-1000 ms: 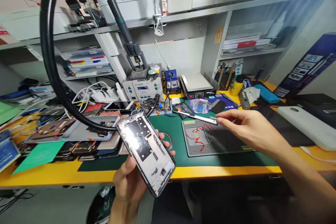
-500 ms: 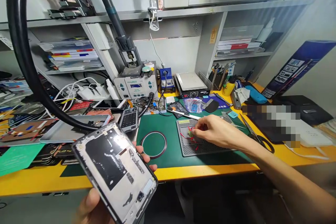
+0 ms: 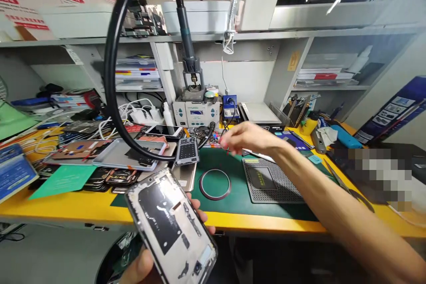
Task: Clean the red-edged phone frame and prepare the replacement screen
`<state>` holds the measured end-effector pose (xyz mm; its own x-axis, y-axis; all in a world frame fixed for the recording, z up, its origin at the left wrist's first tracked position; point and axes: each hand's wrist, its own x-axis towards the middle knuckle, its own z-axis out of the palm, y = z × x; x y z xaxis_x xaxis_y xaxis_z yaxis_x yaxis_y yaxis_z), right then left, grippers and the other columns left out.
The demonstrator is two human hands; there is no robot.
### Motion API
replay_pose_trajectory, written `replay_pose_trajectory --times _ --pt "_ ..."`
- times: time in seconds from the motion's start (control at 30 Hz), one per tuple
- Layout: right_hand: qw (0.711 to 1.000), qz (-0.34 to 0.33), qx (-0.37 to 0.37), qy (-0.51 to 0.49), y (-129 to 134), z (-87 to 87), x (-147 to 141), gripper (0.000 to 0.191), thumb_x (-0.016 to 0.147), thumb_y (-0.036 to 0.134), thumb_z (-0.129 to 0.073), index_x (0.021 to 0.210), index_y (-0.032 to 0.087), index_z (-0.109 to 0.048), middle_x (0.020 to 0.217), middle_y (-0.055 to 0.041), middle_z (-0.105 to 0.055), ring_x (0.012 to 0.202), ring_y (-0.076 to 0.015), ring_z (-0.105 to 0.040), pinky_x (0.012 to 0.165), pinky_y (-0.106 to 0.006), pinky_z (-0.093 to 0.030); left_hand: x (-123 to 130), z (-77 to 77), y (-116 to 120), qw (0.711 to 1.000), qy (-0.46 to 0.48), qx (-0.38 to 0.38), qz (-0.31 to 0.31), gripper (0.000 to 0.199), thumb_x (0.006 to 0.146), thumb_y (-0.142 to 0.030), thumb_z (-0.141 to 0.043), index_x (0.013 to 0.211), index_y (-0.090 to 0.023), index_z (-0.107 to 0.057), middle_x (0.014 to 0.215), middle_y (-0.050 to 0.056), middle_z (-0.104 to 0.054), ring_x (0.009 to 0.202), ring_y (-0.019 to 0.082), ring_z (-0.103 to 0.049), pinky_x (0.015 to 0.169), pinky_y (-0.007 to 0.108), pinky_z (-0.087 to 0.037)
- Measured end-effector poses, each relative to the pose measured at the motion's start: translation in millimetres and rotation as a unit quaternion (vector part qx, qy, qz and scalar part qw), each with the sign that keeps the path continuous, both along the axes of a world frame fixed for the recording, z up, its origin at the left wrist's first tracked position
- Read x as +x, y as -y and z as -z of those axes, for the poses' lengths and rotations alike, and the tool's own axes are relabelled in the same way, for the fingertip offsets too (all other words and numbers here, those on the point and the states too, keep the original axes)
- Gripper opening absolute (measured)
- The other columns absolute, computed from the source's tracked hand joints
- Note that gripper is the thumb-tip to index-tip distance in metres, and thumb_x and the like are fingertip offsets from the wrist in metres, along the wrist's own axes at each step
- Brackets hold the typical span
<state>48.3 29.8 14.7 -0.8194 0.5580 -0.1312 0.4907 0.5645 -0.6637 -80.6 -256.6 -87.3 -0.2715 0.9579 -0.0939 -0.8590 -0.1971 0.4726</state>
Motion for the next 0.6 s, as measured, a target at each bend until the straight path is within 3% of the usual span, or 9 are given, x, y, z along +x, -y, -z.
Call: replay_pose_trajectory --times 0.1,0.17,0.27,0.37,0.47,0.53,0.6 --pt "0.999 0.002 0.036 0.039 -5 11.2 -23 0.030 0.100 0.036 -0.067 0.123 0.017 -0.066 0.122 -0.0084 -0.069 0.099 -0.0221 -0.071 0.084 -0.041 -0.062 0 9.5 -4 0.999 -0.009 0.026 0.030 0.063 0.076 -0.052 -0.081 0.134 -0.029 -0.071 0.135 0.009 -0.072 0.116 0.039 -0.071 0.104 0.051 -0.057" --pt "0.997 0.016 0.064 0.042 -8 9.3 -24 0.030 0.100 0.037 -0.067 0.122 0.017 -0.067 0.121 -0.0077 -0.070 0.098 -0.0222 -0.071 0.083 -0.041 -0.061 0 13.6 -8 0.998 -0.010 0.046 0.047 0.062 0.077 -0.050 -0.080 0.134 -0.027 -0.071 0.135 0.010 -0.072 0.116 0.038 -0.070 0.105 0.051 -0.055" --pt "0.994 0.046 0.099 0.019 -6 -4.5 -11 0.027 0.100 0.041 -0.066 0.105 0.015 -0.070 0.099 -0.0040 -0.072 0.082 -0.0183 -0.070 0.072 -0.034 -0.059 2 14.7 -18 0.993 -0.015 0.093 0.074 0.065 0.077 -0.049 -0.080 0.135 -0.022 -0.069 0.130 0.011 -0.073 0.113 0.036 -0.070 0.103 0.047 -0.055" --pt "0.991 0.072 0.111 -0.030 14 -14.2 7 0.031 0.096 0.044 -0.067 0.089 0.014 -0.071 0.076 -0.0034 -0.069 0.070 -0.0189 -0.065 0.060 -0.030 -0.051 7 12.8 -28 0.988 -0.022 0.117 0.097 0.068 0.077 -0.050 -0.079 0.136 -0.018 -0.068 0.124 0.013 -0.074 0.107 0.033 -0.071 0.101 0.046 -0.055" --pt "0.996 0.044 0.050 -0.065 55 -5.6 36 0.042 0.096 0.053 -0.062 0.120 0.020 -0.069 0.083 -0.0036 -0.074 0.071 -0.0209 -0.070 0.058 -0.030 -0.054 11 12.7 -36 0.989 -0.023 0.112 0.094 0.066 0.076 -0.048 -0.080 0.134 -0.020 -0.069 0.129 0.012 -0.072 0.113 0.035 -0.068 0.103 0.051 -0.053" --pt "0.993 0.045 -0.035 -0.108 89 10.8 57 0.059 0.091 0.059 -0.067 0.140 0.028 -0.058 0.103 -0.0065 -0.077 0.088 -0.0253 -0.075 0.071 -0.035 -0.063 14 13.7 -40 0.990 -0.038 0.097 0.092 0.065 0.073 -0.048 -0.081 0.131 -0.021 -0.071 0.134 0.013 -0.070 0.122 0.039 -0.064 0.107 0.054 -0.050" --pt "0.989 0.058 -0.043 -0.129 118 30.9 74 0.086 0.077 0.061 -0.080 0.153 0.038 -0.045 0.128 -0.0096 -0.072 0.108 -0.0337 -0.073 0.082 -0.045 -0.065 16 15.3 -45 0.991 -0.064 0.079 0.091 0.064 0.072 -0.046 -0.083 0.130 -0.021 -0.072 0.136 0.013 -0.069 0.130 0.043 -0.059 0.111 0.056 -0.045"
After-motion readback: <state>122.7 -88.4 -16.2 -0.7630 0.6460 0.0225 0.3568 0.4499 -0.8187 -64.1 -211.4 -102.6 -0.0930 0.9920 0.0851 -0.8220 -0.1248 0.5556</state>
